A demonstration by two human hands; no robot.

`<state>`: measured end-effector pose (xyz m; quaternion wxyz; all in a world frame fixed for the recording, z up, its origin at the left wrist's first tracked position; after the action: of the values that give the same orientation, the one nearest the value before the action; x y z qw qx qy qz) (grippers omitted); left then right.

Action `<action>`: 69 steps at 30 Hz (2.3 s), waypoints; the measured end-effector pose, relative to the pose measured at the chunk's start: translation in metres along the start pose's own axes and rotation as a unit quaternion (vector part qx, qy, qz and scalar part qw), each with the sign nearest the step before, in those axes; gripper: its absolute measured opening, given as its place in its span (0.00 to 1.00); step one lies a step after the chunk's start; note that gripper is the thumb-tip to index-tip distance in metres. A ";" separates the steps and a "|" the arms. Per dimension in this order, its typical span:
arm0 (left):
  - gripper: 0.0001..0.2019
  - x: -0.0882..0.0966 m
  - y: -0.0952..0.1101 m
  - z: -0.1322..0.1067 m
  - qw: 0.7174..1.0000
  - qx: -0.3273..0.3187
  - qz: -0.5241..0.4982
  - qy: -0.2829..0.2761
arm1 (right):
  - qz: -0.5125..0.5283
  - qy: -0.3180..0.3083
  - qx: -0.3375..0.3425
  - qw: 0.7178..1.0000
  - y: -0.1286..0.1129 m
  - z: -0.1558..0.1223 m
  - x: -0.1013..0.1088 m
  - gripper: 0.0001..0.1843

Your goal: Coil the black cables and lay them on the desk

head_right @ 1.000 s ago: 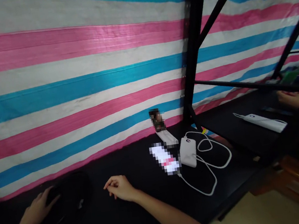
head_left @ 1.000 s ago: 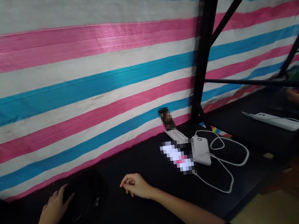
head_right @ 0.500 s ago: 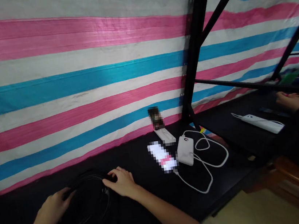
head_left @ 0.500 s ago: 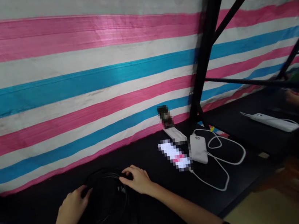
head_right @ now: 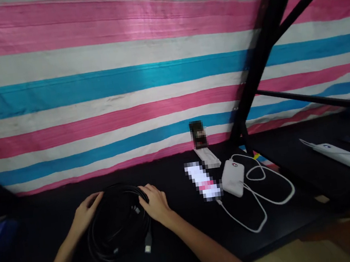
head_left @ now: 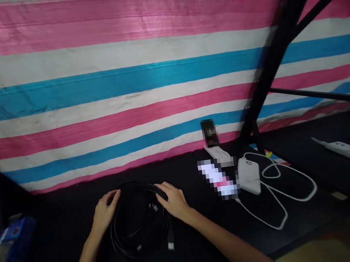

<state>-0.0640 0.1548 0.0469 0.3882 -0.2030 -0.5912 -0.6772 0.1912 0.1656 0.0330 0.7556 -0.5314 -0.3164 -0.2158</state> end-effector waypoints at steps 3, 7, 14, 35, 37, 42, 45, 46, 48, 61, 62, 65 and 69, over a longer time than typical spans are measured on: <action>0.26 -0.005 -0.009 -0.004 1.000 -0.011 -0.013 0.014 | 0.002 0.011 0.042 0.999 -0.001 0.002 0.000 0.19; 0.20 -0.004 -0.013 -0.011 0.998 -0.016 0.043 0.041 | 0.006 0.027 0.054 0.998 0.002 0.007 0.000 0.18; 0.21 -0.006 -0.003 -0.018 0.996 -0.083 -0.007 0.027 | 0.023 0.022 0.022 0.999 0.005 0.011 0.001 0.11; 0.19 0.000 0.006 -0.024 0.992 -0.061 -0.065 0.089 | 0.061 0.000 0.048 0.997 0.003 0.007 -0.011 0.16; 0.19 -0.001 0.001 -0.021 0.997 -0.026 -0.002 0.072 | 0.064 0.009 0.052 0.997 0.002 0.006 -0.011 0.16; 0.17 -0.004 -0.002 -0.017 0.996 -0.008 -0.076 0.036 | 0.087 0.005 0.062 0.994 -0.003 0.004 -0.008 0.11; 0.19 -0.004 0.001 -0.017 0.992 -0.004 -0.119 0.045 | 0.114 0.003 0.070 0.991 -0.005 0.003 -0.005 0.11; 0.22 -0.004 0.002 -0.018 0.990 -0.001 -0.137 0.041 | 0.117 0.006 0.077 0.990 -0.006 0.003 -0.004 0.11; 0.25 -0.004 0.006 -0.020 0.984 0.004 -0.177 0.027 | 0.111 0.023 0.091 0.989 -0.006 0.003 -0.004 0.11; 0.21 -0.001 0.022 -0.033 0.917 0.015 -0.399 -0.019 | 0.121 0.114 0.074 0.983 -0.007 0.003 0.002 0.27; 0.20 -0.001 0.022 -0.035 0.912 0.014 -0.410 -0.025 | 0.121 0.114 0.071 0.984 -0.008 0.003 0.002 0.29; 0.18 -0.001 0.025 -0.037 0.900 0.015 -0.435 -0.018 | 0.075 0.159 0.054 0.983 -0.010 0.003 0.005 0.32; 0.19 -0.001 0.028 -0.039 0.887 0.017 -0.462 -0.012 | 0.090 0.192 0.025 0.977 -0.010 0.004 0.009 0.36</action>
<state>-0.0347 0.1180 0.0552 0.0281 0.0917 -0.6343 -0.7671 0.1900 0.1664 0.0474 0.8316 -0.4873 -0.1220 -0.2368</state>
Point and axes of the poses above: each hand's wrist, its own z-axis towards the middle knuckle, its own x-axis out of the back of the hand, y = z × x, the point moved 1 cm from there along z, towards the middle knuckle, and after that the axes turned 8 degrees about -x, right-handed, at the moved point
